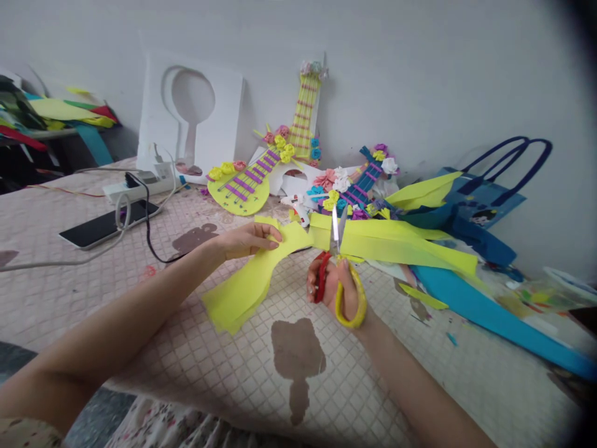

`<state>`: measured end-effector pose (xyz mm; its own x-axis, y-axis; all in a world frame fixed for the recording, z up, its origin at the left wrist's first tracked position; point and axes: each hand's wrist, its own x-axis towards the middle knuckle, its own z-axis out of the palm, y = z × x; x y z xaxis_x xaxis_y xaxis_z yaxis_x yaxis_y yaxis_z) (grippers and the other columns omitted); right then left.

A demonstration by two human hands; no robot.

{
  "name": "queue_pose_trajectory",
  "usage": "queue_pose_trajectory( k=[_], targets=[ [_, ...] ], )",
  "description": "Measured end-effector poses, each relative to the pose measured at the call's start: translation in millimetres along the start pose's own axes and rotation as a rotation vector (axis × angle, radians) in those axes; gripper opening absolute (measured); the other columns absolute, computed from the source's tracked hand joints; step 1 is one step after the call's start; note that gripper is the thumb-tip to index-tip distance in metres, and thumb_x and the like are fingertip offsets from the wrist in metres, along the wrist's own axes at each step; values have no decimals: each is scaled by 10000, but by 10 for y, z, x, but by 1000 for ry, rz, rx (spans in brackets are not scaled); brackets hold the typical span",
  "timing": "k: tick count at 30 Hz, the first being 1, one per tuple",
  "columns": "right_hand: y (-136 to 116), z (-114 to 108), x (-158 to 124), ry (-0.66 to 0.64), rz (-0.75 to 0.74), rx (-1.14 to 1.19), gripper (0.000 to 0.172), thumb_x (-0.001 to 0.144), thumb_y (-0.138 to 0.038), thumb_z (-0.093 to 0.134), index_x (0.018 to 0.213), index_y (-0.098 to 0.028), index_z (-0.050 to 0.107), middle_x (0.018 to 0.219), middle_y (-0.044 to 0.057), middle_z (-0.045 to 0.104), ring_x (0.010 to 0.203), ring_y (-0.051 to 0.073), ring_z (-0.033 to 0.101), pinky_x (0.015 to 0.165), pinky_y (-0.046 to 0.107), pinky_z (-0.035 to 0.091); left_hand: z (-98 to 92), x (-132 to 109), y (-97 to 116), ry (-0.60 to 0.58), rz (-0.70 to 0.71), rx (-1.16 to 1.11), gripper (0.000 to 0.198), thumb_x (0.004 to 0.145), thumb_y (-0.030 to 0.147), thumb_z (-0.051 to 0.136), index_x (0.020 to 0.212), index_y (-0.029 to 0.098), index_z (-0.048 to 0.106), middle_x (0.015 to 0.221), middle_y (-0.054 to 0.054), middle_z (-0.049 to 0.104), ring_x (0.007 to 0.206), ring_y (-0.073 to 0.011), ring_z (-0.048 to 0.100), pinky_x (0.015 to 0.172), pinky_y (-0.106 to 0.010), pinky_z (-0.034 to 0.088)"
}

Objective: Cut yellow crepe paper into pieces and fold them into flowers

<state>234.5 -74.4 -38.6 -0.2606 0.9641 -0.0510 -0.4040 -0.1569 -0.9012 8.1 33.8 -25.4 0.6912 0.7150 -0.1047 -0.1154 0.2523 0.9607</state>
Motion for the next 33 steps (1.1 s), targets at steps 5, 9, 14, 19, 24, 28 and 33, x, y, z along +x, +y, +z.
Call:
queue_pose_trajectory(
  k=[5,9,14,19,24,28,33],
  targets=[
    [78,107,-123,-314,182,80,663,690,-787,473,906,-170,589,735,17,497,611,142,485,540,295,441,-147,-12,45,22,81,-29,199,664,141,752,822,145,631,612,42,640,497,-57,593,469,-144,476],
    [99,151,-186,-457,302,206,707,733,-791,390,920,-141,597,738,18,482,589,128,468,555,302,451,-241,-23,61,46,107,-47,211,679,146,747,856,150,632,658,28,659,536,-73,623,503,-158,505],
    [91,157,-214,-539,355,280,763,740,-815,292,916,-134,589,738,21,466,594,134,473,560,310,454,-302,-43,86,73,149,-71,204,668,132,753,832,147,634,651,28,658,543,-62,622,509,-128,491],
    [105,148,-216,-549,368,300,802,744,-822,229,926,-127,585,732,23,460,588,132,462,560,316,459,-315,-49,94,58,170,-55,201,671,132,747,836,148,634,652,33,652,542,-50,615,507,-113,476],
    [97,144,-212,-546,370,306,801,737,-828,234,907,-126,579,725,23,460,583,129,449,556,311,455,-269,-63,109,62,159,-24,176,676,139,736,814,145,626,622,48,626,514,-41,588,483,-120,462],
    [83,136,-216,-544,388,312,794,734,-828,243,910,-127,572,730,24,459,589,129,450,561,313,455,-233,-72,125,74,154,-20,185,659,148,750,795,143,625,611,48,623,504,-38,577,472,-113,453],
    [86,146,-215,-562,371,316,781,742,-823,231,889,-134,569,735,27,467,589,133,461,558,313,461,-255,-67,126,61,165,-8,210,645,174,769,792,147,622,605,43,618,498,-53,579,470,-133,464]
  ],
)
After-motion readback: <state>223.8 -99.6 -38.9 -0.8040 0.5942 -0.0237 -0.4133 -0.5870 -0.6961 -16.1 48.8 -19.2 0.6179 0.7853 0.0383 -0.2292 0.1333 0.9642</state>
